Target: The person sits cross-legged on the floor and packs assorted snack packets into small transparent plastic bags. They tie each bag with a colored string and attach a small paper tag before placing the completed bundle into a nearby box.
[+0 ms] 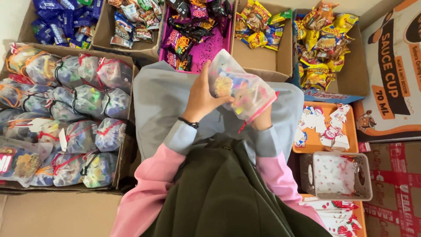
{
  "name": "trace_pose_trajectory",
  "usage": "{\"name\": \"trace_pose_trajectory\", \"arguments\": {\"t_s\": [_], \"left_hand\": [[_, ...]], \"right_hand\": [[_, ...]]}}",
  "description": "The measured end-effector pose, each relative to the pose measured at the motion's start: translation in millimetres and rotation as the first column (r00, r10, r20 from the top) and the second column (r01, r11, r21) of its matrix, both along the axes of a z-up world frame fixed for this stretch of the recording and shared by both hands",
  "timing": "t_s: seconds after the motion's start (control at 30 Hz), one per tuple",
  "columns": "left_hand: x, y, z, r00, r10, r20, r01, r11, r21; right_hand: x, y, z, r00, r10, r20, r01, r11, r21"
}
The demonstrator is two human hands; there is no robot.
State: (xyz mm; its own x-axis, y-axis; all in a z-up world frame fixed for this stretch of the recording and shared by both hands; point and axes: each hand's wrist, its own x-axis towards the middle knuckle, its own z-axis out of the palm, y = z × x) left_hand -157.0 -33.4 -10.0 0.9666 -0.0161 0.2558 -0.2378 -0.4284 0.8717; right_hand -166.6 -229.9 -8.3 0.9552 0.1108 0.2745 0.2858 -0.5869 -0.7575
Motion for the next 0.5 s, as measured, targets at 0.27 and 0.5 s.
{"name": "trace_pose_trajectory", "arguments": {"t_s": [0.27,0.5], "left_hand": [[2.9,-7.3,-20.8,1.0,-0.001,-0.008,0.0,0.987,-0.159],[30.5,12.5,-65.5,0.94,0.114,-0.322,-0.259,0.852,-0.455]], "right_hand": [[-10.2,16.9,6.5,0.966,0.179,-0.185,-0.068,0.869,0.489],[-24.1,-3.8,40.4,0.989,-0.049,0.139,0.012,0.967,0.254]]}}
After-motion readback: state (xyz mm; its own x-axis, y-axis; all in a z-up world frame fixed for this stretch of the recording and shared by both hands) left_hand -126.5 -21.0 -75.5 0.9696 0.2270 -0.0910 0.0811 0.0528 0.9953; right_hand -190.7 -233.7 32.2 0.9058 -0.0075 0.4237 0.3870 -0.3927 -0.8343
